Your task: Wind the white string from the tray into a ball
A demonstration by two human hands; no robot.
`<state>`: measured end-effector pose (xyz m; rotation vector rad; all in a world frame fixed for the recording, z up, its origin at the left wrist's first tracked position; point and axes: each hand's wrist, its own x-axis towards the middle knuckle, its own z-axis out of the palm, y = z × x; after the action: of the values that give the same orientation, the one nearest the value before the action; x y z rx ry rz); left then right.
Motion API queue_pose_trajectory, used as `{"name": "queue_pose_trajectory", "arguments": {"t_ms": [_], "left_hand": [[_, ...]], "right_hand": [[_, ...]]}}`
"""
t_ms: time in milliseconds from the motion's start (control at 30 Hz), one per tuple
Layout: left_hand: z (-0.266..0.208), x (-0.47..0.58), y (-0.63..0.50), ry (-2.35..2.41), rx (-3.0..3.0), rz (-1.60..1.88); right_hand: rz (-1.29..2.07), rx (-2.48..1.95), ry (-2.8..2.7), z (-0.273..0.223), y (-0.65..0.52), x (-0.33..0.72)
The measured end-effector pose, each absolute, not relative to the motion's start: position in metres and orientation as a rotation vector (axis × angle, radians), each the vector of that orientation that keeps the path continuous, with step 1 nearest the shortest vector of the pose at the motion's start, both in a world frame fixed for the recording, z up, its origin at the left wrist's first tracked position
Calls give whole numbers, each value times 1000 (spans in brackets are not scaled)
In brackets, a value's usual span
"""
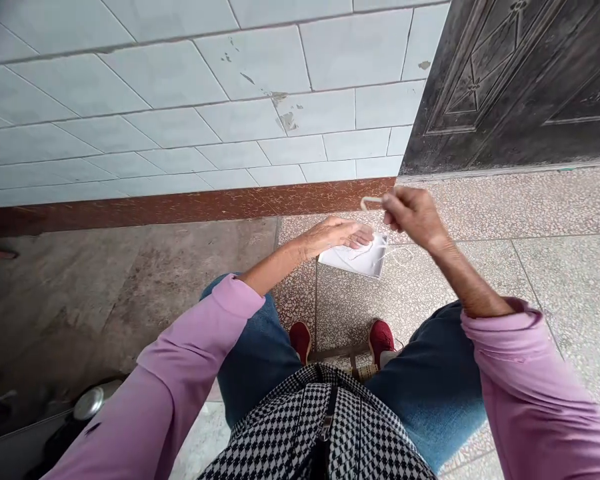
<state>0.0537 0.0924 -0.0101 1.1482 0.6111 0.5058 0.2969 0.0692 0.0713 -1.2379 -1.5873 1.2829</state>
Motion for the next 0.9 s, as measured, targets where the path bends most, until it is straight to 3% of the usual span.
{"name": "queue_pose_trajectory", "arguments": {"t_ms": [300, 500, 700, 900], "left_hand": [[5, 58, 84, 813, 753, 791], [28, 37, 87, 714, 868, 756], [43, 31, 91, 593, 810, 698], [55, 18, 97, 635, 704, 866]], "right_hand": [[1262, -1091, -1878, 46, 62, 250], [959, -1111, -1696, 52, 81, 267], [1312, -886, -1751, 33, 94, 247], [1418, -933, -1634, 28, 89, 239]]}}
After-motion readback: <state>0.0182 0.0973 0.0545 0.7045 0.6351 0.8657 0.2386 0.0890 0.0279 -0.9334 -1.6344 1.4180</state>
